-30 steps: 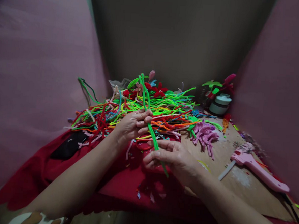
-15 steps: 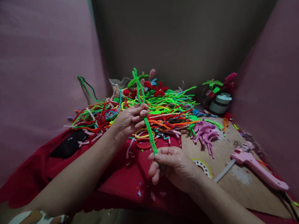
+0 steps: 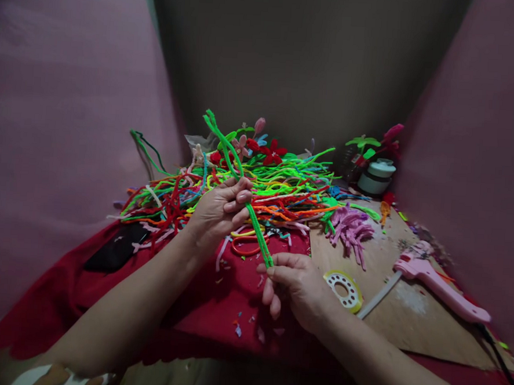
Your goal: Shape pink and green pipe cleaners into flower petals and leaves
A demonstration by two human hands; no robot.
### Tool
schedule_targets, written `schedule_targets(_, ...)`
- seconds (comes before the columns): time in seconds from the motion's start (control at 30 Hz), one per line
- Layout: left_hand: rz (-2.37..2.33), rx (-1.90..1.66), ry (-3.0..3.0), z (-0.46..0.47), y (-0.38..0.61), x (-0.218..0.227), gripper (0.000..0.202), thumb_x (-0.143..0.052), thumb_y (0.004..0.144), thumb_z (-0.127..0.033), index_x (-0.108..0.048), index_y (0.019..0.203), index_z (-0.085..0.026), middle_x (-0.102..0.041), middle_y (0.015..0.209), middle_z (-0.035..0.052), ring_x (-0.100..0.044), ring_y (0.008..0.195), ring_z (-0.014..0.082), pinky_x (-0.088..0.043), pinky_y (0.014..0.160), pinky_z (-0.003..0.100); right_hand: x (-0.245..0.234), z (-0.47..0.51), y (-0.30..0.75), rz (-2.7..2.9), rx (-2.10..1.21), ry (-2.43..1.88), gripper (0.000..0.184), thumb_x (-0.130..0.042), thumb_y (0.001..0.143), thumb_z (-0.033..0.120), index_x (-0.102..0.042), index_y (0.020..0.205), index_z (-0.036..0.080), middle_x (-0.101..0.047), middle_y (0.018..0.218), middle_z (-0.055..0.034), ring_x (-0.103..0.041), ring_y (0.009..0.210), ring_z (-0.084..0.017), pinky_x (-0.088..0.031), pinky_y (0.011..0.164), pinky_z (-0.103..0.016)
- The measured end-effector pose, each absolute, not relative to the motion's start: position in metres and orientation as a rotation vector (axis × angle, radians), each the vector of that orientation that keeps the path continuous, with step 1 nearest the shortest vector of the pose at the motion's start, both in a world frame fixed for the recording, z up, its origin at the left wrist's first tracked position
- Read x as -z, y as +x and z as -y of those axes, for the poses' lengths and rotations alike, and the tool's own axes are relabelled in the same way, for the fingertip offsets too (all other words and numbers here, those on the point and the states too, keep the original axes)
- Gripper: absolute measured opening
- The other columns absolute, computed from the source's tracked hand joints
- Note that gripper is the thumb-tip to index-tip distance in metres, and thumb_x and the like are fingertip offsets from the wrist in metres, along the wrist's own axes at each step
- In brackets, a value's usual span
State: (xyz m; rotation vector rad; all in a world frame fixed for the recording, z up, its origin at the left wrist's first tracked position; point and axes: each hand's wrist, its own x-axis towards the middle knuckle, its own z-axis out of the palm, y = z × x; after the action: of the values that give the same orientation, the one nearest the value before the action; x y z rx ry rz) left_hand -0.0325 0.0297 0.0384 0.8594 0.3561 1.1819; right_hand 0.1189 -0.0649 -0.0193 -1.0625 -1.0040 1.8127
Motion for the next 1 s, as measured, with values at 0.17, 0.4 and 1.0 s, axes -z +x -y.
schedule_targets(0.17, -0.365, -1.169, 0.879, -0.028, -0.032, -0.039, 0.009, -0.053, 0.079, -0.011, -0.058, 0.071, -0.010, -0.041, 0.050, -0.0063, -0.023, 0.031, -0.0012, -0.025, 0.028, 0.012, 0.016, 0.074, 0.118, 1.237, -1.676, -1.167, 0.026, -0.056, 0.074, 0.035, -0.059, 0.088, 0.013, -0.058, 0.049, 0.0022, -0.046, 0.032, -0.007, -0.033, 0.034, -0.018)
schedule_targets(0.4, -0.318, -1.062, 0.954, -0.023, -0.034, -0.045, 0.008, -0.056, 0.079, -0.018, -0.057, 0.073, -0.012, -0.044, 0.051, -0.0067, -0.022, 0.030, -0.0009, -0.029, 0.028, 0.013, 0.014, 0.075, 0.129, 1.301, -1.883, -1.046, 0.029, -0.054, 0.078, 0.034, -0.061, 0.097, 0.012, -0.062, 0.053, -0.0003, -0.051, 0.037, -0.008, -0.037, 0.041, -0.020)
schedule_targets(1.0, -0.520, -0.868, 0.972, -0.026, -0.026, -0.025, 0.015, -0.069, 0.068, -0.023, -0.066, 0.077, -0.011, -0.034, 0.040, -0.0073, -0.042, 0.038, 0.0038, -0.030, 0.034, 0.011, -0.028, 0.026, 0.113, 1.074, -1.691, -0.779, 0.010, -0.062, 0.070, 0.020, -0.062, 0.072, 0.011, -0.068, 0.061, -0.0065, -0.060, 0.046, -0.012, -0.046, 0.050, -0.022)
